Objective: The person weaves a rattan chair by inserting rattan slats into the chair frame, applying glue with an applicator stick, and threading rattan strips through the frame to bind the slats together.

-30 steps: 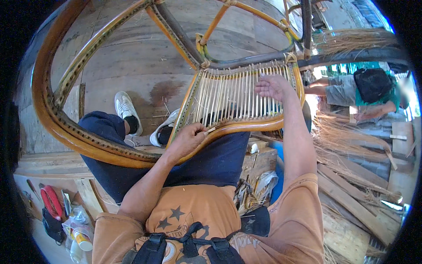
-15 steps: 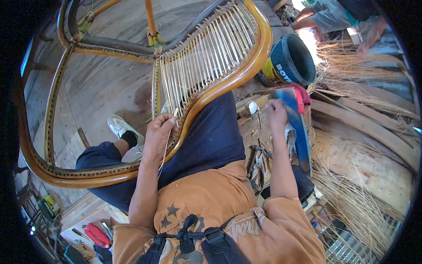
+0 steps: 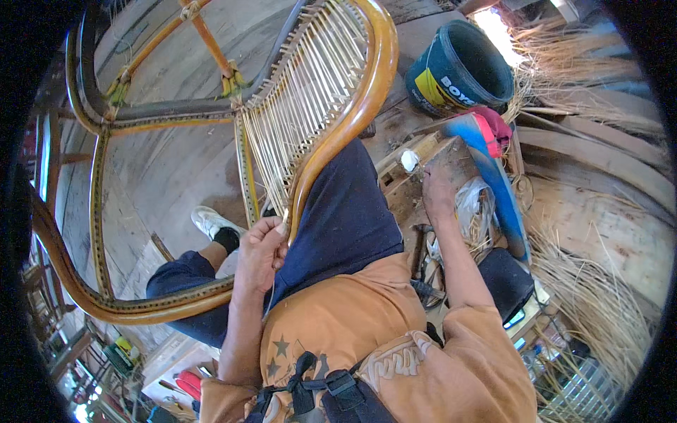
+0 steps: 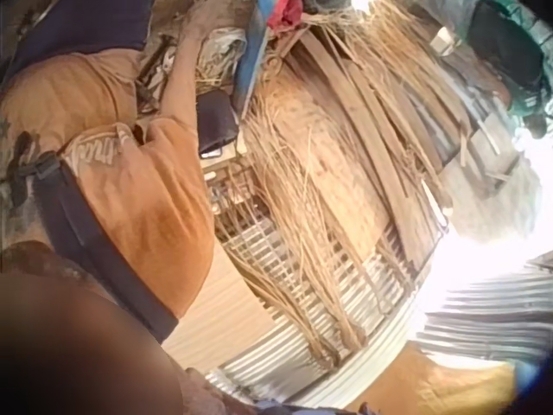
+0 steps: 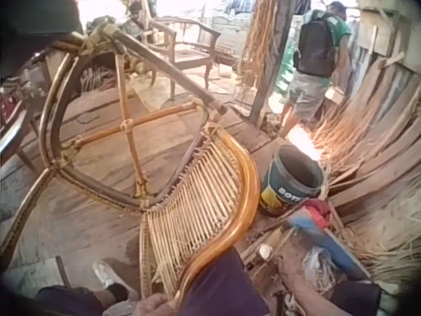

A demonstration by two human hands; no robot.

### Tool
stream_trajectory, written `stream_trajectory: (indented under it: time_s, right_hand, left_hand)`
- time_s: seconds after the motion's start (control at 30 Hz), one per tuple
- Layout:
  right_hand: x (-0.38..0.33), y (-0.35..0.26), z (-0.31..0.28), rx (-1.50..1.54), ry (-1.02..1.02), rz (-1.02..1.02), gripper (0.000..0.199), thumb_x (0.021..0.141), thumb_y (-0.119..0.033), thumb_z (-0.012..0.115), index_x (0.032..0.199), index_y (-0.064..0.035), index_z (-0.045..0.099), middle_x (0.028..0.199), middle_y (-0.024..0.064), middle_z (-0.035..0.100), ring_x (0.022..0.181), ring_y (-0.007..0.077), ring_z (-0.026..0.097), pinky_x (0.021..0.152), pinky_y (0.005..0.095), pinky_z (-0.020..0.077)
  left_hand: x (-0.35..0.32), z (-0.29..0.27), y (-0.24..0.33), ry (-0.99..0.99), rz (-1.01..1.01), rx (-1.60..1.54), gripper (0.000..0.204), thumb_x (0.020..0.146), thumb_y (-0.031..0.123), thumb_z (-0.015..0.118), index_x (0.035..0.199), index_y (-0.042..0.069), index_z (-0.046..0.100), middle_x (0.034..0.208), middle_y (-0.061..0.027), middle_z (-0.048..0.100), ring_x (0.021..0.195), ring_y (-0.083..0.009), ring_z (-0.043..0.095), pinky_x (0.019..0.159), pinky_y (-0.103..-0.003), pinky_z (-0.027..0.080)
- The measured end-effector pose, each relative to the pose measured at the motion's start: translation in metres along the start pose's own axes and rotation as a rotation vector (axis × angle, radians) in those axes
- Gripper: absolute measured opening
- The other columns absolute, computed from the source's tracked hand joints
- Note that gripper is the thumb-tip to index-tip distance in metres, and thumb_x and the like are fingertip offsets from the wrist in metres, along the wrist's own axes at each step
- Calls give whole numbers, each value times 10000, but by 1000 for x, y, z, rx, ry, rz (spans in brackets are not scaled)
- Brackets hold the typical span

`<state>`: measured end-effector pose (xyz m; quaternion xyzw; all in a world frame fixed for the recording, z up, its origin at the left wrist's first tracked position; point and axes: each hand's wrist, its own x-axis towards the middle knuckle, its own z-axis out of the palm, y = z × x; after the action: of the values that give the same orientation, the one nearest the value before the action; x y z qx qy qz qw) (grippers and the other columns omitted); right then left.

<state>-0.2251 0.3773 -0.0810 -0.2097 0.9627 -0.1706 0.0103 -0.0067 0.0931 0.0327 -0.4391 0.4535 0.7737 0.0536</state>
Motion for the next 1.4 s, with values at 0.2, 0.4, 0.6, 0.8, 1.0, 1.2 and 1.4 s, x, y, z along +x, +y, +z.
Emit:
stream_trajectory:
  time_s: [0.2,0.4,0.6,0.8,1.0,1.2,1.4]
  right_hand:
    - [18,-17,4,-274,-158,122,183,850,-177,453,932,-60,566,951,171,586,877,352,564,737,460,461]
    - [24,-44,-7,-309,-209,175,222,851,-184,424,904,-57,600,928,160,605,883,348,578,741,450,466]
    - [26,-20,-4,-248,-258,130,173,794,-166,537,880,-54,636,850,166,616,837,354,582,721,435,455]
    - [14,19,13,160,-152,190,204,787,-130,525,896,-16,655,841,202,633,792,318,620,711,389,463]
    - [11,-5,-3,489,-270,455,125,814,-110,556,836,-26,646,626,4,535,554,85,487,502,233,394]
    - [6,-79,-99,814,21,354,122,835,-39,534,938,-42,599,731,-6,545,643,55,497,582,198,402]
    - [-7,-177,-95,596,-37,-342,155,755,64,577,888,-16,580,808,63,578,715,156,559,637,252,447]
  left_hand:
    - [-5,10,6,45,94,146,90,833,117,569,865,37,596,612,46,484,498,-14,405,440,-161,306]
    - [1,13,11,59,139,171,112,824,98,575,891,13,603,638,36,512,521,-14,419,467,-158,321]
    - [9,12,7,63,104,83,119,824,101,577,903,16,598,628,32,504,500,-20,422,442,-159,314]
    - [21,17,4,53,69,-36,113,823,114,582,892,24,581,597,29,495,461,-27,419,405,-159,304]
    - [24,13,5,73,69,-45,141,818,132,589,895,14,584,587,29,487,470,-31,420,419,-167,314]
    - [25,19,4,-3,161,-33,135,809,131,598,856,6,579,593,13,487,487,-57,418,445,-189,323]
    - [12,13,13,12,145,-131,96,813,132,585,813,38,567,581,28,479,478,-44,410,437,-179,311]
